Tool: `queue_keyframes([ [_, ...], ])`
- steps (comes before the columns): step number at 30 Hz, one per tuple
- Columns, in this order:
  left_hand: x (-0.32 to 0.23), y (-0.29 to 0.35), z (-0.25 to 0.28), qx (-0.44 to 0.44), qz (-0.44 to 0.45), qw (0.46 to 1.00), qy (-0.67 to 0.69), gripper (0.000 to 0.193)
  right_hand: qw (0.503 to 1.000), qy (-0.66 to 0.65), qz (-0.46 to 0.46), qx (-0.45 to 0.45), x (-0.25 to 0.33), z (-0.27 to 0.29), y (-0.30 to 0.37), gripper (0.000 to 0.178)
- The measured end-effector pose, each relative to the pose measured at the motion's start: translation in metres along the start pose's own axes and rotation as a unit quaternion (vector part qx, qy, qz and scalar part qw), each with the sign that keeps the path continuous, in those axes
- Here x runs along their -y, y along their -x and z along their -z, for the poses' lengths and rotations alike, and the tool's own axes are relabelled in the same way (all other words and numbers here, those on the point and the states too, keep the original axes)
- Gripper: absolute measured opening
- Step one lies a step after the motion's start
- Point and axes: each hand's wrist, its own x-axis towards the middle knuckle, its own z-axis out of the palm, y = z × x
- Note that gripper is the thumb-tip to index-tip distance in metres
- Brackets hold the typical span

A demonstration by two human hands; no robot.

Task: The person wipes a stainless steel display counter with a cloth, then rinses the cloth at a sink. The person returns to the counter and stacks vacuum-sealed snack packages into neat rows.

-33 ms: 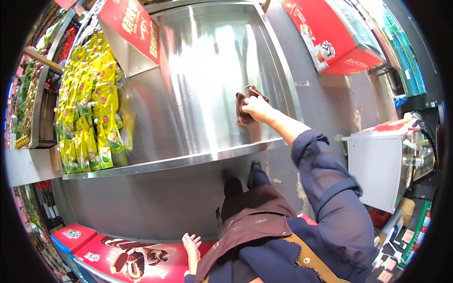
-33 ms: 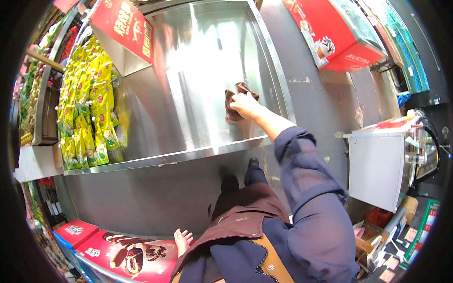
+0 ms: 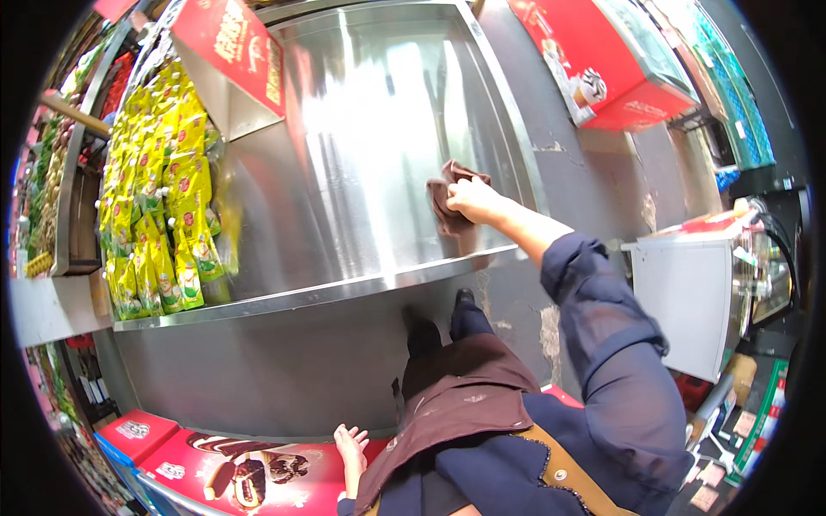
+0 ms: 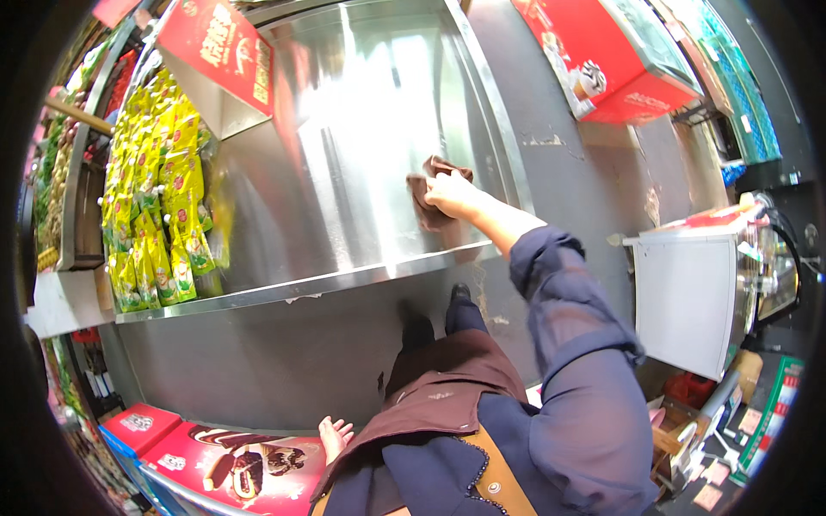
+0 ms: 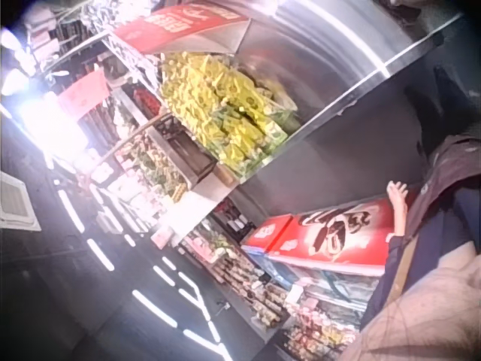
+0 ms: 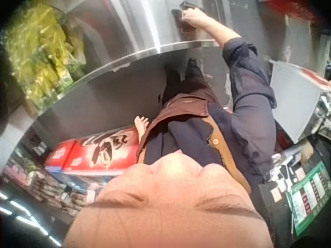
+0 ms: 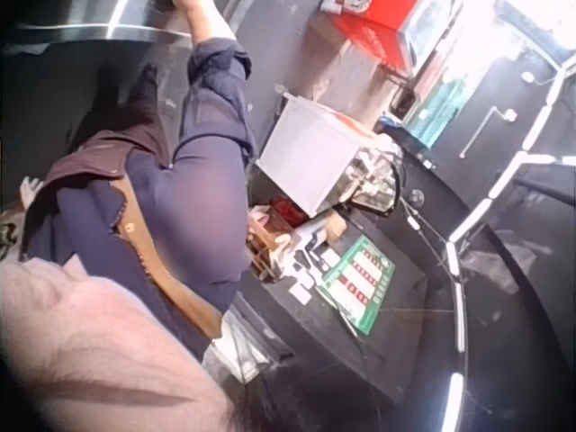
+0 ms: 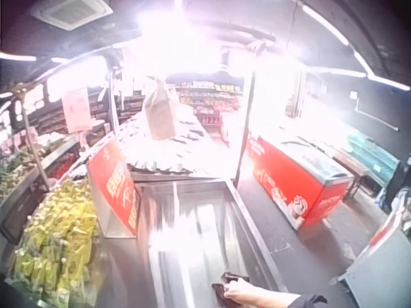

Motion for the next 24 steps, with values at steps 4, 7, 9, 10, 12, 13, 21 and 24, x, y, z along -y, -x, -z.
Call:
queue_keyframes([
  [4,-0.007,-0.011,-0.016,0.049,0.002,0.998,-0.03,0.048,0.985,0.045,-0.051,0.159,-0.017,-0.023,0.096,0.018],
  [7,-0.034,-0.024,-0.039,0.089,-0.053,0.992,-0.076,0.047,0.99,0.081,-0.032,0.11,-0.014,-0.023,0.109,0.024],
  [9,-0.06,-0.03,-0.053,0.09,-0.101,0.986,-0.097,0.044,0.92,0.184,-0.111,0.328,-0.01,-0.012,0.098,0.023],
  [10,-0.071,-0.029,-0.056,0.093,-0.119,0.983,-0.101,0.043,0.861,0.231,-0.142,0.431,-0.009,-0.003,0.091,0.022],
  [12,-0.086,-0.024,-0.059,0.093,-0.163,0.976,-0.112,0.041,0.703,0.312,-0.192,0.61,-0.01,0.022,0.081,0.02],
  [13,-0.091,-0.019,-0.06,0.082,-0.151,0.977,-0.125,0.041,0.615,0.341,-0.198,0.683,-0.008,0.034,0.08,0.02],
  [21,-0.098,0.02,-0.158,0.09,-0.213,0.945,-0.23,0.039,0.982,-0.122,-0.133,0.061,0.01,0.052,0.212,0.018],
  [24,-0.098,0.049,-0.209,0.123,-0.278,0.922,-0.239,0.037,0.971,-0.153,-0.14,0.121,0.011,0.025,0.244,0.018],
])
